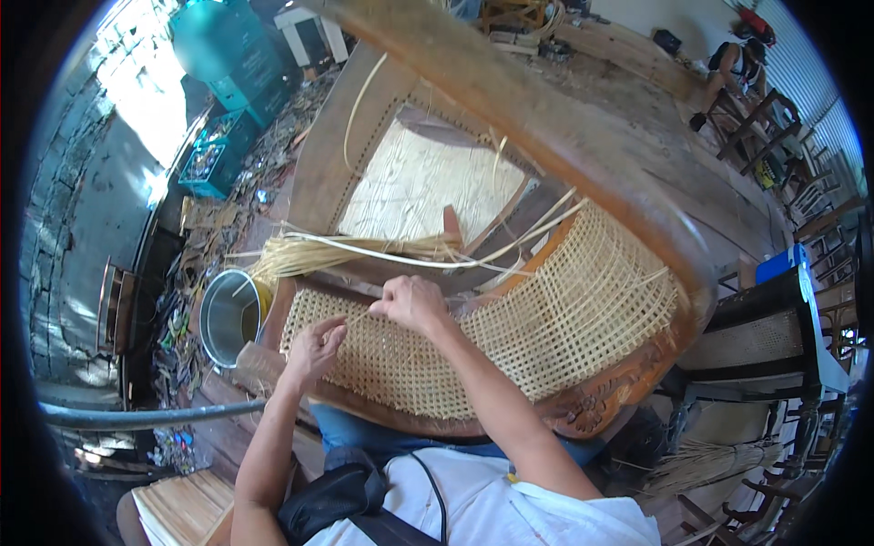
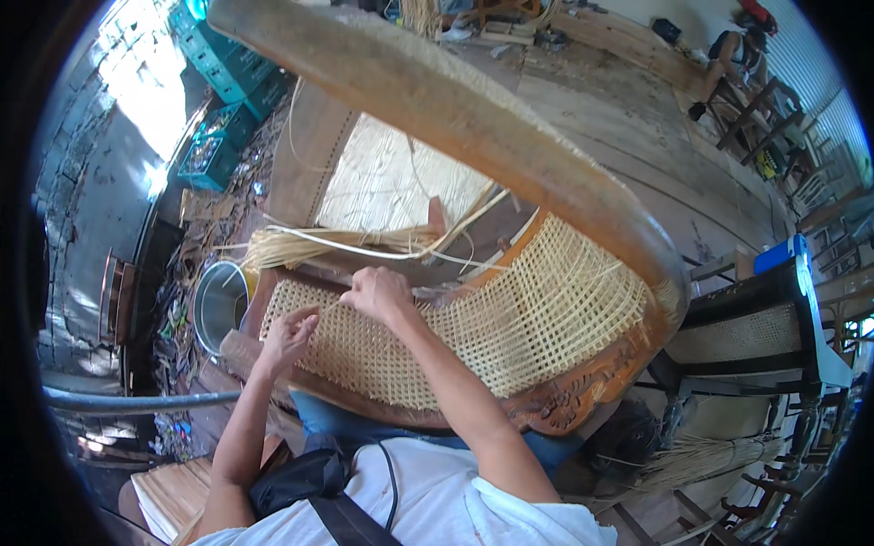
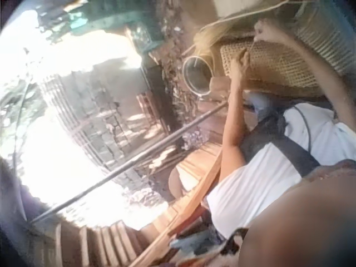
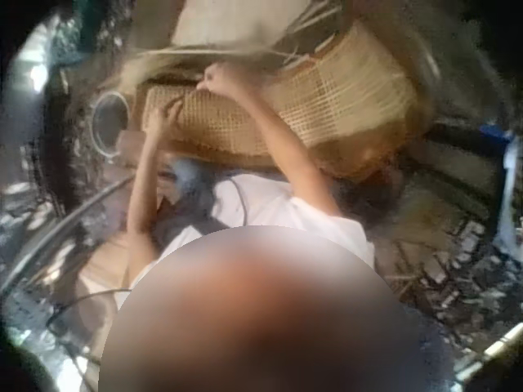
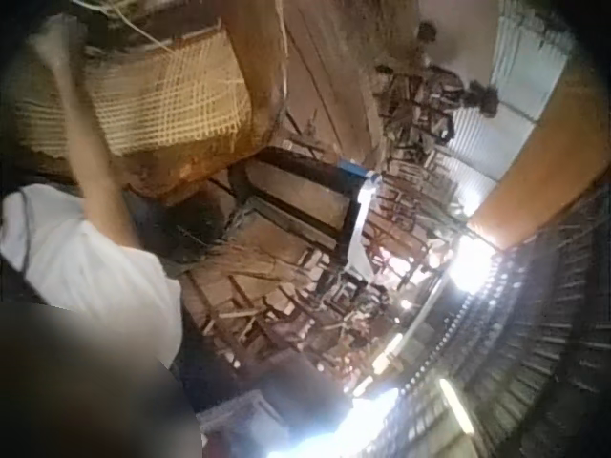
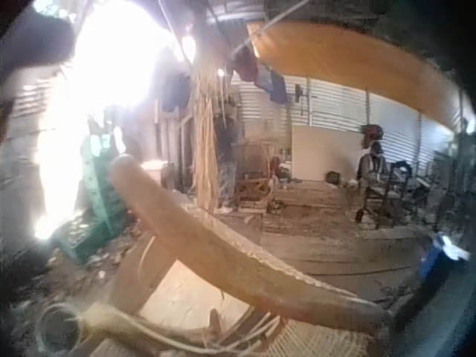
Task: Repairing the cane webbing on a wooden chair seat using rattan strips and tools.
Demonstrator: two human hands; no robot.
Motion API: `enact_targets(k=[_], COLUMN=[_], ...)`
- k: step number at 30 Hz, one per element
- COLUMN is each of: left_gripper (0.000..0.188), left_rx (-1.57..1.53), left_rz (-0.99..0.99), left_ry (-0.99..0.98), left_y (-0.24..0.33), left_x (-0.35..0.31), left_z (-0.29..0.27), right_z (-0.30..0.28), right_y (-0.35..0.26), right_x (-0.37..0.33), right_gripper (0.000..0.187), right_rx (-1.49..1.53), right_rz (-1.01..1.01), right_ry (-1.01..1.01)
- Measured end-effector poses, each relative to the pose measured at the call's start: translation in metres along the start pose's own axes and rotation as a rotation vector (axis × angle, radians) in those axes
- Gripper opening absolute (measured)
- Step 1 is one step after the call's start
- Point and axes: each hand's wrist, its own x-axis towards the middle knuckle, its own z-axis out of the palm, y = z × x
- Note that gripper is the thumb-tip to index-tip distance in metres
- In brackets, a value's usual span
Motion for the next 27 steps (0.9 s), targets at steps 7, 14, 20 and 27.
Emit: enact_targets(k=[7, 14, 20, 27], left_gripper=[0.028, 0.033, 0.028, 0.023], left_rx=[-0.036, 0.458, 0.346, 0.322], left_rz=[-0.07, -0.025, -0.189, -0.207], left_ry=[0.16, 0.095, 0.049, 0.007], left_y=[0.009, -0.016, -0.018, -0.016], left_x=[0.003, 0.013, -0.003, -0.001], left_z=[-0.023, -0.04, -0.044, -0.051], right_z=[0.068, 0.101, 0.097, 0.081], right_y=[-0.005, 0.001, -0.021, -0.046], right_x=[0.021, 0.017, 0.009, 0.008], right_gripper=[0.029, 0.022, 0.022, 0.022], right_rx=[0.157, 0.074, -0.026, -0.148], right_rz=[-0.244, -0.215, -0.141, -0.105], right_ry=[-0.031, -0.198, -0.273, -0.279])
